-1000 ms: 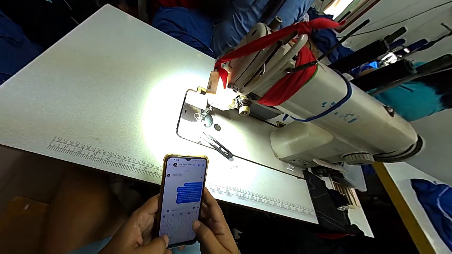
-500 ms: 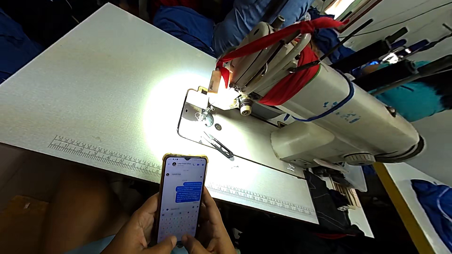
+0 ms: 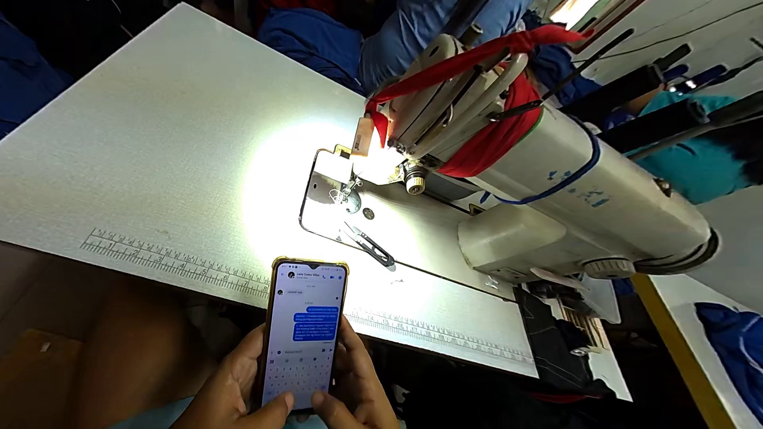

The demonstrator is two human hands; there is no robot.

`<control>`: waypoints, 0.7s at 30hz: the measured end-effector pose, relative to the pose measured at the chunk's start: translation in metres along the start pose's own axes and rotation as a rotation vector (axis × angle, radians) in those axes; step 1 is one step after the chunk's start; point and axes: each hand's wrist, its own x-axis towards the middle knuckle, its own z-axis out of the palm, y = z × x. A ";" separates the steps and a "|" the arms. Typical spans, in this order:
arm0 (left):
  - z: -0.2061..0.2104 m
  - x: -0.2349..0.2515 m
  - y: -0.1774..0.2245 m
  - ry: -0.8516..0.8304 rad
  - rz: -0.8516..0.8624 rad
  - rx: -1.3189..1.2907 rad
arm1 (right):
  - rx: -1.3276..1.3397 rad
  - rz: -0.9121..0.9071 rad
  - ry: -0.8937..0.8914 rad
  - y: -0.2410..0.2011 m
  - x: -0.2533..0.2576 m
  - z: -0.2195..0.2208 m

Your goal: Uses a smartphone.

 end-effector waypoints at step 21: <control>-0.004 0.002 0.001 -0.103 -0.003 -0.069 | -0.132 -0.083 0.187 0.006 0.004 0.013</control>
